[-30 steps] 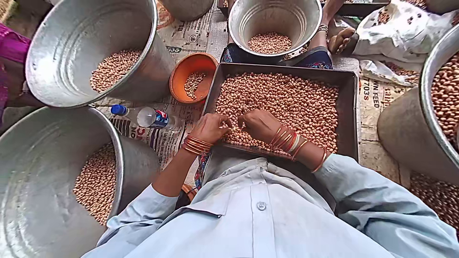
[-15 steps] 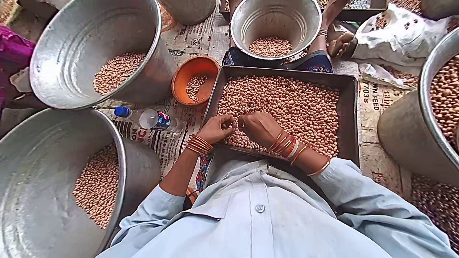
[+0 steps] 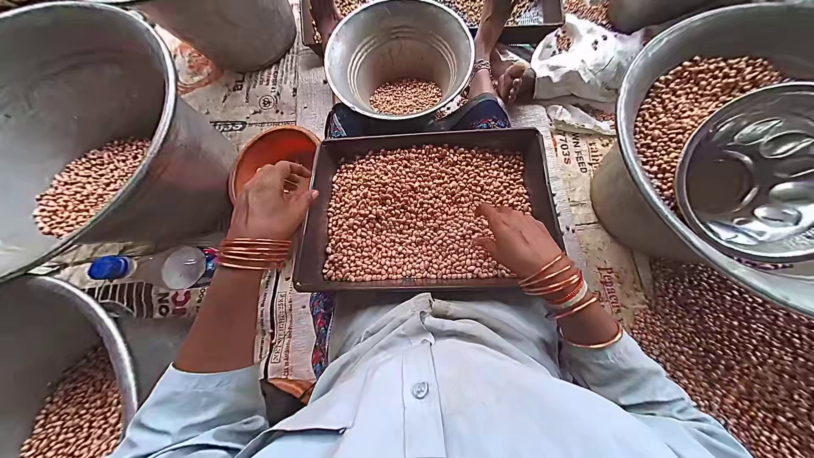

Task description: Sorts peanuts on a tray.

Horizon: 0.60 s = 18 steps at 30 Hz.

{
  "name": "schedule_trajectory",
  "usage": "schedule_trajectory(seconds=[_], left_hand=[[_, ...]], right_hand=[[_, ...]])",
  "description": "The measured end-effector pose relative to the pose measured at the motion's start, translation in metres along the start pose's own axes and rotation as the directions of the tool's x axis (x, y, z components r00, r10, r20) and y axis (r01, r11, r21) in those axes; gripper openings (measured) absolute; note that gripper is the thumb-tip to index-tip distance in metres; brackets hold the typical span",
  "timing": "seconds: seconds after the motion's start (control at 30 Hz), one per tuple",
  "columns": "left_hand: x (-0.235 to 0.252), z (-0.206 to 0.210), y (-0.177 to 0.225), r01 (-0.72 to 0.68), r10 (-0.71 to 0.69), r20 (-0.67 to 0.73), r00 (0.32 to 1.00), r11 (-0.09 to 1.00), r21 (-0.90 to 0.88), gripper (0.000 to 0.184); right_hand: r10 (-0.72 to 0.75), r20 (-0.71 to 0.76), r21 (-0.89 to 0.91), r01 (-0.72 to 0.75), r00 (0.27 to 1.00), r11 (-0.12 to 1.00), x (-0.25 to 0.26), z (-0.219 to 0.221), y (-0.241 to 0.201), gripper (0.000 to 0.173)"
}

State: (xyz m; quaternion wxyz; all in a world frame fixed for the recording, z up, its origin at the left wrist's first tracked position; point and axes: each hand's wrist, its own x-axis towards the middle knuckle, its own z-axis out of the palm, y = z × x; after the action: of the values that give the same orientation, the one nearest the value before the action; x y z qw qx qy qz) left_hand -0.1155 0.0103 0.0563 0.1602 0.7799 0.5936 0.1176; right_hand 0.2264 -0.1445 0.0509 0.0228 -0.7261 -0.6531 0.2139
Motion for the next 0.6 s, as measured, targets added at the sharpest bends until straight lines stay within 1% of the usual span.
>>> schedule_trajectory(seconds=[0.03,0.07,0.1,0.13,0.17,0.23,0.27,0.3,0.33,0.43,0.5,0.53,0.57,0.6], left_hand=[[-0.003,0.006,0.001,0.012,-0.008,0.118,0.993,0.999,-0.032,0.031],[-0.006,0.013,0.002,0.040,-0.034,0.236,0.971,0.999,-0.020,0.030],[-0.008,0.019,0.003,0.053,-0.063,0.335,0.940,0.998,0.041,0.031],[-0.010,0.026,0.003,0.049,-0.101,0.400,0.911,0.989,0.137,0.033],[-0.012,0.034,0.004,0.047,-0.145,0.441,0.886,0.973,0.225,0.036],[-0.019,0.049,0.021,0.059,-0.242,0.492,0.836,0.932,0.357,0.054],[-0.023,0.054,0.035,0.062,-0.274,0.515,0.812,0.919,0.390,0.063],[-0.027,0.059,0.049,0.056,-0.280,0.530,0.800,0.915,0.399,0.066],[-0.031,0.064,0.062,0.044,-0.263,0.546,0.795,0.924,0.381,0.071],[-0.035,0.080,0.096,-0.005,-0.156,0.623,0.766,0.969,0.249,0.077],[-0.038,0.092,0.115,0.013,-0.106,0.647,0.755,0.989,0.146,0.079],[-0.039,0.097,0.120,0.031,-0.069,0.645,0.761,0.997,0.070,0.079],[-0.038,0.101,0.121,0.063,-0.021,0.630,0.776,0.997,-0.044,0.078],[-0.036,0.102,0.120,0.116,0.032,0.611,0.791,0.973,-0.201,0.080]], right_hand=[[0.091,-0.010,0.004,-0.091,0.996,0.996,-0.005,-0.004,0.009,0.048],[0.174,-0.007,-0.004,-0.174,0.985,0.985,-0.009,-0.007,0.017,0.049],[0.252,0.013,-0.021,-0.252,0.968,0.968,-0.011,-0.010,0.024,0.050],[0.308,0.039,-0.043,-0.306,0.951,0.951,-0.012,-0.011,0.029,0.048],[0.338,0.071,-0.063,-0.334,0.939,0.941,-0.012,-0.010,0.032,0.046],[0.354,0.172,-0.133,-0.335,0.919,0.933,-0.009,-0.006,0.030,0.044],[0.343,0.223,-0.174,-0.309,0.912,0.935,-0.007,-0.003,0.026,0.046],[0.323,0.263,-0.191,-0.278,0.909,0.941,-0.005,0.002,0.020,0.048],[0.295,0.299,-0.188,-0.248,0.908,0.950,-0.002,0.006,0.013,0.052],[0.174,0.333,-0.117,-0.143,0.927,0.983,0.006,0.021,-0.007,0.051],[0.068,0.335,-0.020,-0.065,0.940,0.998,0.012,0.029,-0.018,0.058],[0.008,0.319,0.051,-0.025,0.948,0.998,0.016,0.033,-0.022,0.062],[-0.061,0.282,0.139,0.022,0.958,0.990,0.019,0.036,-0.023,0.066],[-0.135,0.229,0.230,0.081,0.964,0.970,0.022,0.036,-0.022,0.068]])
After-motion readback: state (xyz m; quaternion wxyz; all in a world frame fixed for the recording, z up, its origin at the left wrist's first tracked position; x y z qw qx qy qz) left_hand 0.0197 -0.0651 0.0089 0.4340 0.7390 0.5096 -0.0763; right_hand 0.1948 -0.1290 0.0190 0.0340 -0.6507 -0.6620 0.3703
